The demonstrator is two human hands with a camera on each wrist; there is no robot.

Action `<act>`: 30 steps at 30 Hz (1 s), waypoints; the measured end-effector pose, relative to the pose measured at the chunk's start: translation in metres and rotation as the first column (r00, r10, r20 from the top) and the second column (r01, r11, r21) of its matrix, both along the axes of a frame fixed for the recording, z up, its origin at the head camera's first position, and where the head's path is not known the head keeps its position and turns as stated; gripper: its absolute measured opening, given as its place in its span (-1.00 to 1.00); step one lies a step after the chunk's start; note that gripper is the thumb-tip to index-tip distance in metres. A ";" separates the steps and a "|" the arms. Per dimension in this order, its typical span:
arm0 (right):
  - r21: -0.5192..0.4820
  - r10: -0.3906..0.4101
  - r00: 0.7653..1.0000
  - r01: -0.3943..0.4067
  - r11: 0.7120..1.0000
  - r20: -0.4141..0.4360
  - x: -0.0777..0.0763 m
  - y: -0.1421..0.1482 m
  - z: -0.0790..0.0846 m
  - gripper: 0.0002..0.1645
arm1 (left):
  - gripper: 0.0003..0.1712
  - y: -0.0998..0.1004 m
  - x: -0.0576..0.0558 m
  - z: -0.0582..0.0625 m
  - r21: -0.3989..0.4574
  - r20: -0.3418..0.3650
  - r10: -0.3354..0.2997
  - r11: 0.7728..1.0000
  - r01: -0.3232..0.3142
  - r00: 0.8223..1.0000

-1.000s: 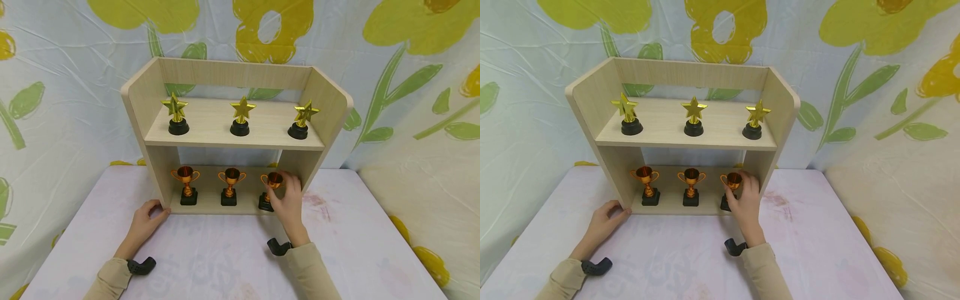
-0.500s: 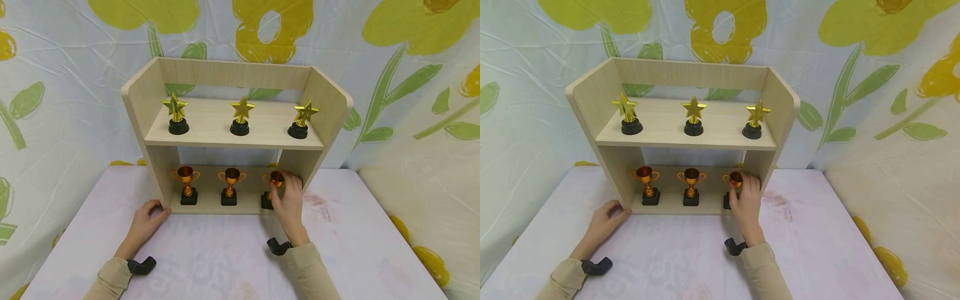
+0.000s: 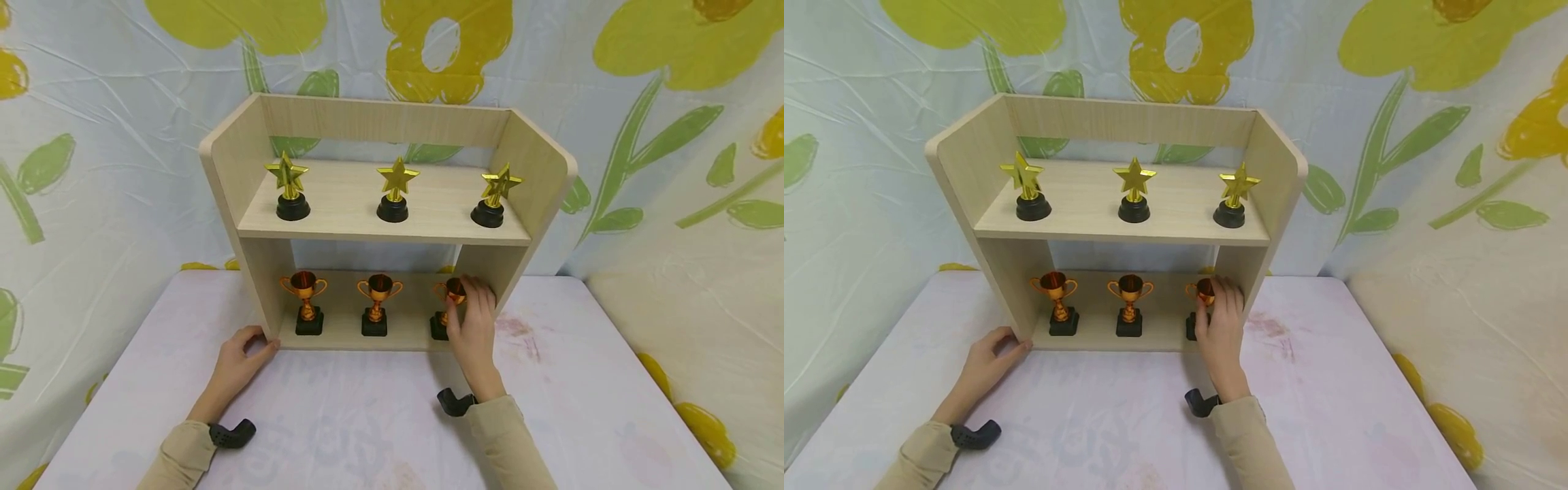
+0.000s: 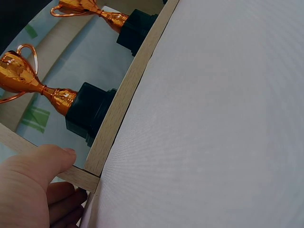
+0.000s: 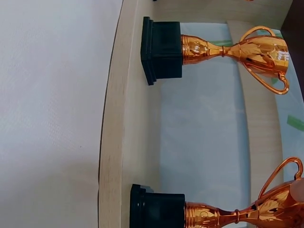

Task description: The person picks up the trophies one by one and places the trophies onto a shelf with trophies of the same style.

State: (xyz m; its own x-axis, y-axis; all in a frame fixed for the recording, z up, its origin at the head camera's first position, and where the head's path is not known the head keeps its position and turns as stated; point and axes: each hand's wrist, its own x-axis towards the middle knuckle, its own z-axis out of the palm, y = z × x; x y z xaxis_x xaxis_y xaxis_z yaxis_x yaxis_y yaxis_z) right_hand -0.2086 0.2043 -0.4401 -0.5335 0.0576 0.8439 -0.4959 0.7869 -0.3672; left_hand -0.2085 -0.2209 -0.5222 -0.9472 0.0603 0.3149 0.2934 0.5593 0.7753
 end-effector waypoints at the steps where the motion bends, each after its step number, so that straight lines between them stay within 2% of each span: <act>1: 0.001 0.001 1.000 -0.001 1.000 0.000 0.000 0.000 0.000 -0.48 | -0.58 0.000 0.000 0.000 -0.004 -0.004 0.001 1.000 -0.001 1.000; 17: 0.000 0.004 1.000 -0.004 1.000 -0.005 -0.005 0.001 -0.002 -0.48 | -0.61 -0.001 -0.002 -0.002 -0.002 -0.030 0.011 1.000 -0.011 0.999; 26: -0.013 0.009 1.000 -0.010 1.000 -0.012 -0.004 0.002 -0.002 -0.48 | -0.60 0.001 -0.001 0.000 0.003 -0.005 0.007 1.000 -0.007 1.000; 30: -0.009 0.020 1.000 -0.020 1.000 -0.021 -0.007 0.002 -0.003 -0.48 | -0.61 0.000 -0.002 -0.001 0.003 -0.019 0.013 1.000 -0.013 1.000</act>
State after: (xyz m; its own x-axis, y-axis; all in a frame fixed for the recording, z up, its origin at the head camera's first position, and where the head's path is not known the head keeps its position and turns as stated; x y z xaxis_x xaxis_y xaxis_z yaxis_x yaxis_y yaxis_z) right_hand -0.2157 0.2063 -0.4436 -0.5167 0.0548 0.8544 -0.5195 0.7732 -0.3638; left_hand -0.2106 -0.2210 -0.5229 -0.9418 0.0471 0.3329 0.3006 0.5613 0.7711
